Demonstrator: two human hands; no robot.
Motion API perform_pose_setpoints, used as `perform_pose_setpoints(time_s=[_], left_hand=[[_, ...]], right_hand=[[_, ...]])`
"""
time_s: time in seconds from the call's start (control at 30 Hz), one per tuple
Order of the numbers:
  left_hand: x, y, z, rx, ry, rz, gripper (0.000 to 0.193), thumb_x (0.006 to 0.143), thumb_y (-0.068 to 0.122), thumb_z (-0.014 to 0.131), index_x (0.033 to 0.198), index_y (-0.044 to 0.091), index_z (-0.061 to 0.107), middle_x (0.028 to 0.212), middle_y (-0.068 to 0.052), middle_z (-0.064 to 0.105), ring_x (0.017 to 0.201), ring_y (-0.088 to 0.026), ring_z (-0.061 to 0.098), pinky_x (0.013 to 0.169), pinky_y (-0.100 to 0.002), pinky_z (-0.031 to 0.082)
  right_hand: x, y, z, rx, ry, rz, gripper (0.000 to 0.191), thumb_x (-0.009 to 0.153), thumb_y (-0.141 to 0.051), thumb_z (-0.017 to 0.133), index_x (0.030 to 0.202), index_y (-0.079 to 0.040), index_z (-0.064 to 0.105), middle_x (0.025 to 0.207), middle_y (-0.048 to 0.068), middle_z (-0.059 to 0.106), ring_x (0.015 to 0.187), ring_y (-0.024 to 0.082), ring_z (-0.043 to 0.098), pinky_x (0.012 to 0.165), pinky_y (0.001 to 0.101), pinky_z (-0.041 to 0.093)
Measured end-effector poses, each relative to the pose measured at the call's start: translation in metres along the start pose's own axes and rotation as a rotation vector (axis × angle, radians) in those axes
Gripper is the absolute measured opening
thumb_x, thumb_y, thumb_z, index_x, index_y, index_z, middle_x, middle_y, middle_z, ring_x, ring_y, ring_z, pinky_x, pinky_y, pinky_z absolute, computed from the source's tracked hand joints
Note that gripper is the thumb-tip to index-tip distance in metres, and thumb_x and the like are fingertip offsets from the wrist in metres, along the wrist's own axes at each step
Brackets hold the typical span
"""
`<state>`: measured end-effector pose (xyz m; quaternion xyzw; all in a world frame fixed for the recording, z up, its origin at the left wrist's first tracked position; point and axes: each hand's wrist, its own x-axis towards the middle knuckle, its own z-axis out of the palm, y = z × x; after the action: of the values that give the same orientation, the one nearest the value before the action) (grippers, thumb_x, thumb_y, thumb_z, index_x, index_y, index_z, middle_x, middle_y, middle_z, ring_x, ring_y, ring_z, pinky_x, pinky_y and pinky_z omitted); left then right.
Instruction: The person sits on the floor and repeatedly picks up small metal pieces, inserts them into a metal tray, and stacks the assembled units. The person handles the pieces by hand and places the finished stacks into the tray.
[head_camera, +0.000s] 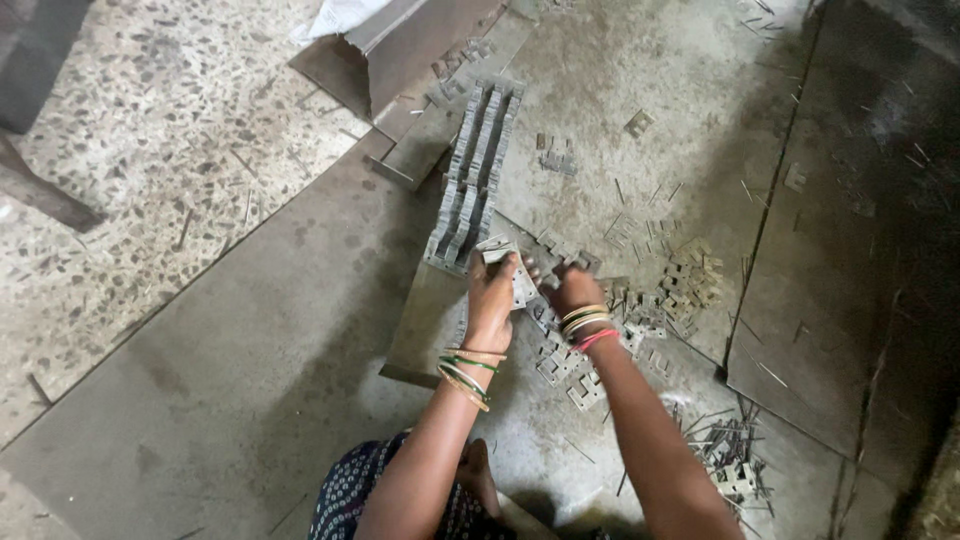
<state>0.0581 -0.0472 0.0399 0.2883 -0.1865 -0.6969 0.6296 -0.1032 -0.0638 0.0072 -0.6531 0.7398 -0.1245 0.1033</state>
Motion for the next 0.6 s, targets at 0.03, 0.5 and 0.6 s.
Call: perform_pose_setpoints(time_s=[0.03,0.5,0.6], left_hand=[[0.001,0.001,-0.001,0.006,0.034,-0.012,0.022,0.099,0.009,0.063,0.116,0.006,0.051,0.094,-0.008,0.067,0.076,-0.018,0.070,0.067,-0.035,0.062],[0.002,0.033,0.003,0.130,0.264,-0.212,0.069,0.096,0.047,0.064,0.149,0.016,0.031,0.095,-0.015,0.066,0.073,-0.022,0.064,0.062,-0.037,0.053],[0.004,0.048,0.006,0.143,0.182,-0.248,0.091,0.091,0.071,0.053,0.155,0.006,0.046,0.124,-0.005,0.066,0.101,-0.013,0.065,0.085,-0.035,0.054]], right_hand=[[0.000,0.001,0.013,-0.102,0.019,-0.097,0.032,0.082,-0.029,0.075,0.105,-0.006,0.077,0.099,0.025,0.073,0.095,0.043,0.071,0.087,0.0512,0.056],[-0.014,-0.038,-0.046,0.245,0.388,-0.427,0.025,0.088,-0.003,0.069,0.113,-0.001,0.074,0.102,0.021,0.074,0.085,0.038,0.075,0.078,0.0455,0.062],[-0.034,-0.058,-0.076,0.219,0.482,-0.883,0.027,0.088,0.006,0.065,0.114,0.003,0.071,0.121,0.019,0.072,0.114,0.035,0.072,0.102,0.0448,0.059]])
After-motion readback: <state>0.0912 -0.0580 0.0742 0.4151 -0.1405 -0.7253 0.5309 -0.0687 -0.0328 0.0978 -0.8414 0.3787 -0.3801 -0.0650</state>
